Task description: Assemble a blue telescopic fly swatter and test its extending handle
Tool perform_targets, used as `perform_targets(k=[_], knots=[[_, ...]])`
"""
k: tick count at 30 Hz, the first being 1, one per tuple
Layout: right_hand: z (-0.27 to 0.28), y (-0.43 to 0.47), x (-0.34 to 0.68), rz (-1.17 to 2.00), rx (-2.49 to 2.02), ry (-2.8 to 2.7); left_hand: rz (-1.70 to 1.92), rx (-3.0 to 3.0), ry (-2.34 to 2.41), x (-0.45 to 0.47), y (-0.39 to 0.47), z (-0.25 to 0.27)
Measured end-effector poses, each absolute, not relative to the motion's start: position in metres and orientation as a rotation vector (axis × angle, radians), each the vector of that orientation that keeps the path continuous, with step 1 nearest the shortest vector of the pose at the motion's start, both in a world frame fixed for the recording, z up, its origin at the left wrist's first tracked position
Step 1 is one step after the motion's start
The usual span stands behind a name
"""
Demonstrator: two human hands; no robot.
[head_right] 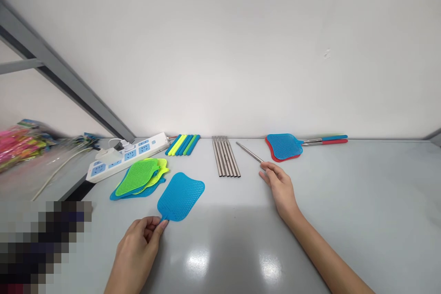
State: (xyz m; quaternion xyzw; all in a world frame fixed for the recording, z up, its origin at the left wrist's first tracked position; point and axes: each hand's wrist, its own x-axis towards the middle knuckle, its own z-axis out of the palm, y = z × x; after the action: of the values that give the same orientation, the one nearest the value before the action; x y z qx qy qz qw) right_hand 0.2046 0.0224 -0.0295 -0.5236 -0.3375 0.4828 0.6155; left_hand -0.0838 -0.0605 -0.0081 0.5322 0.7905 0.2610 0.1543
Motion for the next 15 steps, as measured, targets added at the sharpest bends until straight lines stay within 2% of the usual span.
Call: perform_targets(k=[7, 15], knots=[[-0.014, 0.022, 0.218, 1.174, -1.412, -0.818, 0.387, 1.694, 2.061, -0.085, -0.063, -0.003], [-0.002, 0.024, 0.230, 1.318, -1.372, -0.686, 0.331, 1.727, 1.992, -0.090, -0.059, -0.001]])
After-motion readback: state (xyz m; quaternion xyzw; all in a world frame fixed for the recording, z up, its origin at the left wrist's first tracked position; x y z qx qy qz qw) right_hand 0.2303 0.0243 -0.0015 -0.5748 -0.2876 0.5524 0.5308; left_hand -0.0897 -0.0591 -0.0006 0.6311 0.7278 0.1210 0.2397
